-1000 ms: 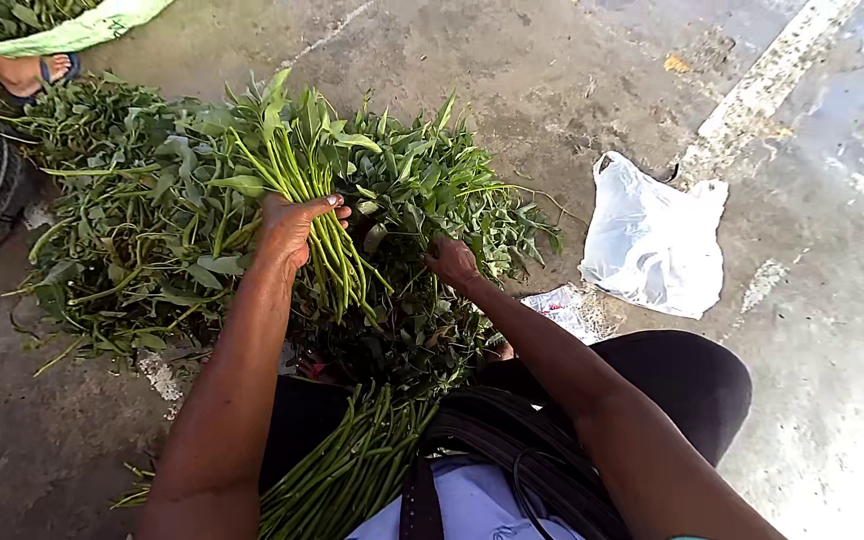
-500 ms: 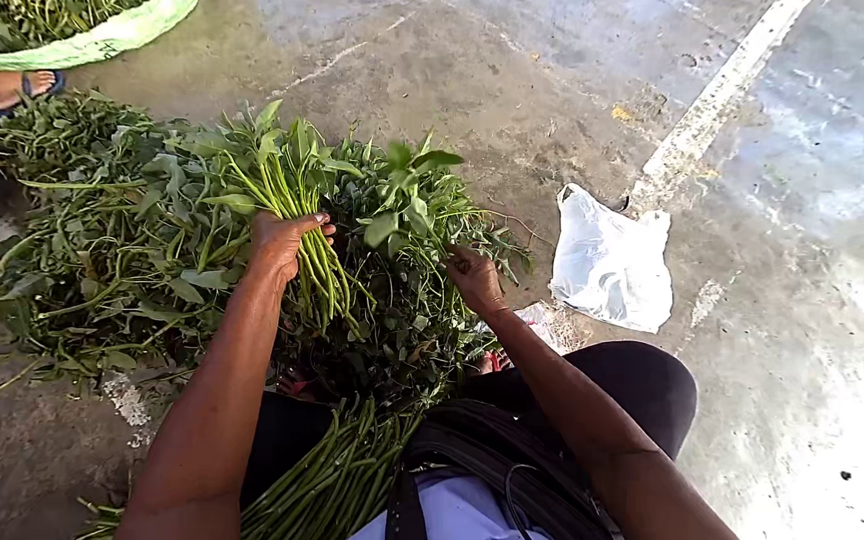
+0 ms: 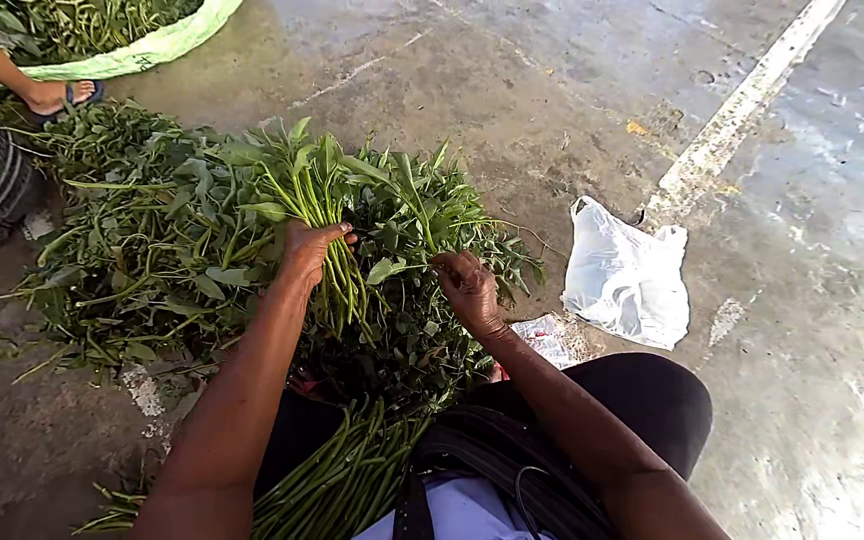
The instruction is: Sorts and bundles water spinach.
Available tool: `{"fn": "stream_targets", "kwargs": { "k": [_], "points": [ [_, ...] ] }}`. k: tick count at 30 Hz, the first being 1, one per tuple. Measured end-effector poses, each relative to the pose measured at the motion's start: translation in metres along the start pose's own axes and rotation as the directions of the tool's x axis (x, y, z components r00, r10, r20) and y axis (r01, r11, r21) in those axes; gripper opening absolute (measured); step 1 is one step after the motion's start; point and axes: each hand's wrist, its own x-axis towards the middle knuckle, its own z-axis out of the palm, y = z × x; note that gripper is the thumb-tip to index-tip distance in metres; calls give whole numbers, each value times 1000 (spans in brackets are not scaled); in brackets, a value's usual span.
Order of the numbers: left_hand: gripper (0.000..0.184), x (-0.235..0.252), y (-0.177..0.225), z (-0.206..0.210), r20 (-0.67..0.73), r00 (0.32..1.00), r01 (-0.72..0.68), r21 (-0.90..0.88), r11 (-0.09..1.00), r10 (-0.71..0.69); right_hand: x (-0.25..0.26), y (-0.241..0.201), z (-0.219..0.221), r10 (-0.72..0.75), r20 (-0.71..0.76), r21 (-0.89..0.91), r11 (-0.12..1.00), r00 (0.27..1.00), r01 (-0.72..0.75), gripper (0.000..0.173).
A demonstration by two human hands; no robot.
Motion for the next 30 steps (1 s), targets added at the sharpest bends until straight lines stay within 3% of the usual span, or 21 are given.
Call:
{"fn": "stream_targets", "kwargs": {
  "k": [6,12,16,20,25,29,30],
  "points": [
    [44,-8,-15,16,134,991,-7,43,999,1,20,-37,28,-337,206,-195,906,919,376,17],
    [59,-12,-16,14,81,997,-25,136,990,14,32,-50,42,-417,312,-213,845,853,491,12],
    [51,-6,-18,11,-4,997,-79,122,989,80,20,-50,47,-385,394,-189,855,835,483,12],
    [54,5,-7,-6,-54,985,-154,130,979,162,0,-37,45,-310,481,-102,909,820,404,9],
    [52,0,-9,4,-37,984,-162,196,967,173,19,-32,40,-282,283,-2,956,917,294,35],
    [58,-3,-14,13,11,985,-175,129,976,175,34,-33,53,-126,310,4,991,942,131,56],
    [57,-3,-15,13,2,987,-160,95,983,160,32,-34,58,-86,288,-7,996,954,92,54]
  ]
}}
